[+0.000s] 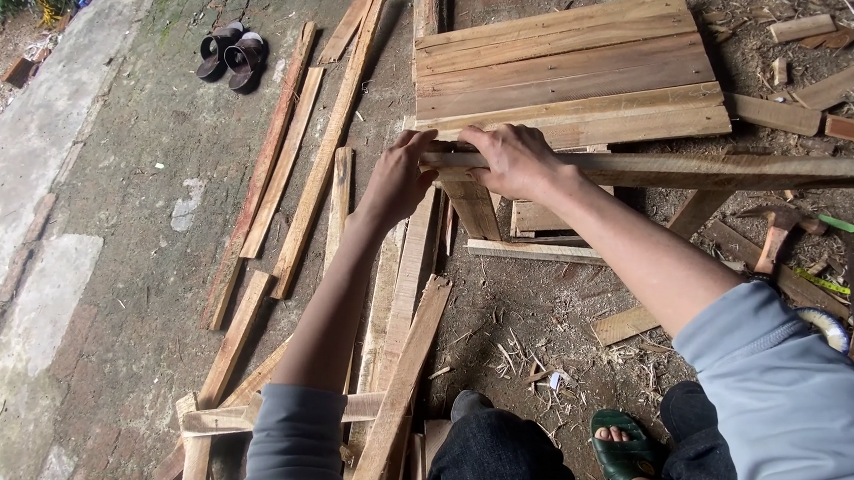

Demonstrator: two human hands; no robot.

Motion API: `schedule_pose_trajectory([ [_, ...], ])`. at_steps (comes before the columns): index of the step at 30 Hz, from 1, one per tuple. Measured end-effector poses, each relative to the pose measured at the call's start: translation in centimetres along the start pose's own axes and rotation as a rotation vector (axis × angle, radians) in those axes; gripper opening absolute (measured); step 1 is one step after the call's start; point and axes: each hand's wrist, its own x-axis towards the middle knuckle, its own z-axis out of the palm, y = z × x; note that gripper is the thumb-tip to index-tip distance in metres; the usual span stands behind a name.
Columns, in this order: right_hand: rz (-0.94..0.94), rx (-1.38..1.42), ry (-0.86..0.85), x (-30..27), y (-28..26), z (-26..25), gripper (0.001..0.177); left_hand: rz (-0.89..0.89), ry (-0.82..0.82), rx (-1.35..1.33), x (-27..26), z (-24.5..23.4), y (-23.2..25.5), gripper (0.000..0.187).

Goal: The person assembles a small wooden stool by aligning and securing wooden planks to the frame. They use a hammer to drive nails into the joints, adjusting the planks as needed to ensure a snug fit. The work is performed on a concrete floor with scattered wood pieces and tools nearby.

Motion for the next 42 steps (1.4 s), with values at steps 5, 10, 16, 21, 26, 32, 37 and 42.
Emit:
schedule_pose_trajectory([
  [5, 0.014, -0.014, -0.045, 0.8, 0.4, 0.6, 0.054, 0.019, -0.044, 0.108, 1.6, 2.0, -2.5, 0.059],
  [10, -0.034, -0.097, -0.009, 0.8, -2.1, -0.6, 0.059, 0.025, -0.126, 0.166, 2.2, 2.4, -4.7, 0.053],
  [16, -0.065, -0.051, -0.028, 1.3, -2.5, 1.1, 0.049, 0.008, -0.198, 0.119, 2.0, 1.2, -3.4, 0.045],
  [21, -0.060, 0.032, -0.048, 0.8, -2.5, 1.2, 0.055, -0.001, -0.231, 0.160, 1.6, -0.5, -0.9, 0.045],
  [26, -0.047, 0.090, -0.047, 0.8, -2.5, 0.3, 0.049, 0.008, -0.246, 0.214, 2.1, -0.1, -1.6, 0.043],
  [32, -0.080, 0.002, -0.010, 1.1, -1.6, 1.3, 0.042, 0.026, -0.247, 0.293, 2.2, 0.2, -1.8, 0.041],
  [37, -0.071, 0.008, -0.033, 1.3, -1.6, 0.7, 0.044, 0.047, -0.246, 0.338, 2.0, -0.2, -1.1, 0.040],
  [42, -0.064, 0.013, -0.035, 0.7, -2.2, -0.3, 0.046, 0.041, -0.237, 0.349, 1.8, -0.7, -0.2, 0.039],
])
